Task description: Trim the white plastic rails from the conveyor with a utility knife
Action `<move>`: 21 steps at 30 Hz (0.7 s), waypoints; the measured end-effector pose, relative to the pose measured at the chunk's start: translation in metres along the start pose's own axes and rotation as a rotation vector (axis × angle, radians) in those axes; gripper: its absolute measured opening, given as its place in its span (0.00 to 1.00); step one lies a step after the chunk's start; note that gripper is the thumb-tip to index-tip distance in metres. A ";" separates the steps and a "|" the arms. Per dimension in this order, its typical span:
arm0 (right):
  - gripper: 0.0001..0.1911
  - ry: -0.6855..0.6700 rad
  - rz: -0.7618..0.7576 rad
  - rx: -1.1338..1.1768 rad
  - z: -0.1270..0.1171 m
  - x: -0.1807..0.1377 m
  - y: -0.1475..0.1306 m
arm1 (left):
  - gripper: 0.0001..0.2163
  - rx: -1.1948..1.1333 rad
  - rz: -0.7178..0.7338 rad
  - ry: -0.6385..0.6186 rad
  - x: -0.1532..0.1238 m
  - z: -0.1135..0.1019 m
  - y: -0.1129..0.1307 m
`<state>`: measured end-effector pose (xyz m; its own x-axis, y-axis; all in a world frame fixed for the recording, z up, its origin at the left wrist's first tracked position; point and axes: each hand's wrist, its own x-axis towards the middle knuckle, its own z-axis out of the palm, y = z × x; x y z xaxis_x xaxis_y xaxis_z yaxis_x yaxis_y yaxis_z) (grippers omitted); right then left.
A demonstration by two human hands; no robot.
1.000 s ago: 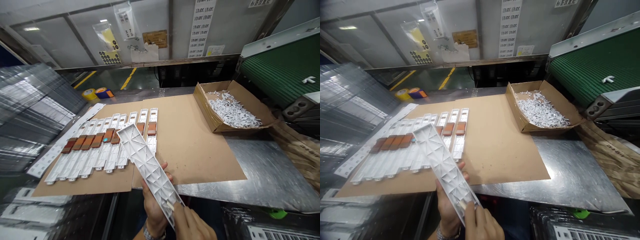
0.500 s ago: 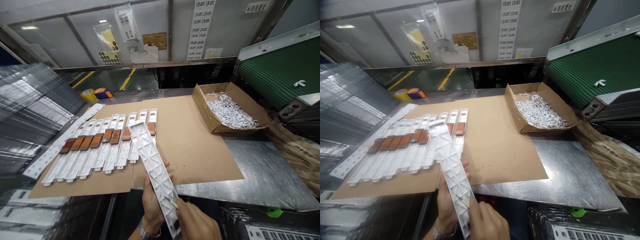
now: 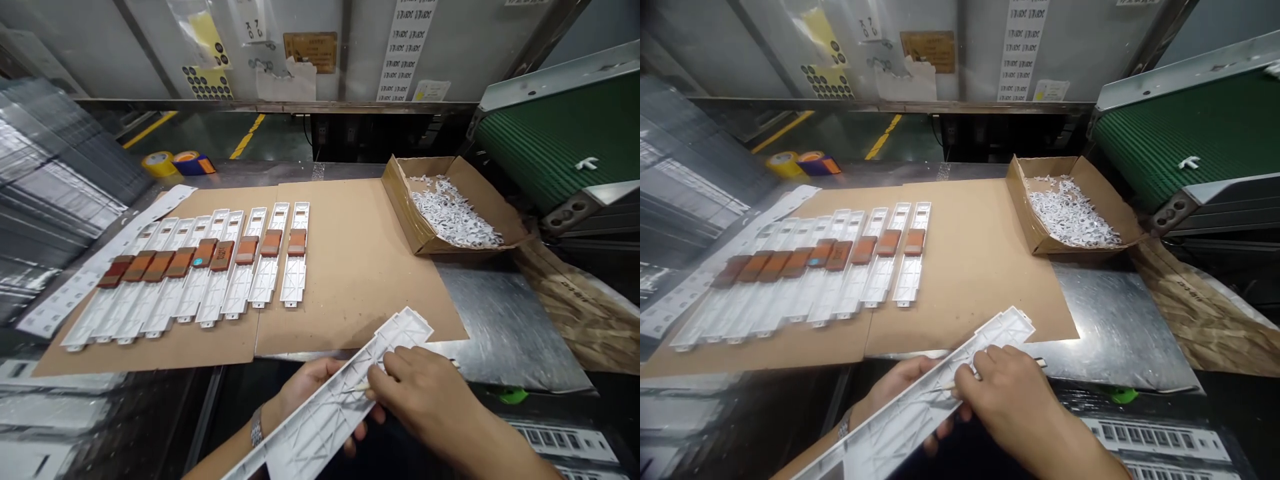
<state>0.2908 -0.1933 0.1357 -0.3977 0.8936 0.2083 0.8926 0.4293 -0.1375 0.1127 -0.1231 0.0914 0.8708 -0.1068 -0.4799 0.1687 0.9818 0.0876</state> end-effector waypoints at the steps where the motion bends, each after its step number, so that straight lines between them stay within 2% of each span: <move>1: 0.06 -0.028 -0.012 -0.002 0.000 0.000 0.000 | 0.23 -0.005 -0.020 -0.005 -0.001 0.000 -0.001; 6: 0.05 -0.078 -0.031 0.017 0.004 0.000 -0.001 | 0.24 0.004 -0.097 0.013 -0.003 0.003 -0.004; 9: 0.05 -0.084 -0.041 0.035 0.006 0.000 -0.002 | 0.24 0.045 -0.124 -0.018 -0.004 0.008 -0.002; 12: 0.06 -0.107 -0.050 0.076 0.007 0.000 -0.001 | 0.26 0.095 -0.138 -0.043 -0.004 0.013 0.000; 16: 0.08 -0.129 -0.055 0.109 0.006 0.001 0.000 | 0.28 0.134 -0.191 -0.012 -0.004 0.013 -0.001; 21: 0.06 -0.052 -0.011 0.022 0.010 0.000 -0.003 | 0.26 0.076 -0.119 -0.021 -0.003 0.010 -0.003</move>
<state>0.2855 -0.1931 0.1261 -0.4183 0.8942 0.1597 0.8834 0.4414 -0.1574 0.1136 -0.1276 0.1013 0.8518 -0.2262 -0.4726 0.3057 0.9471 0.0976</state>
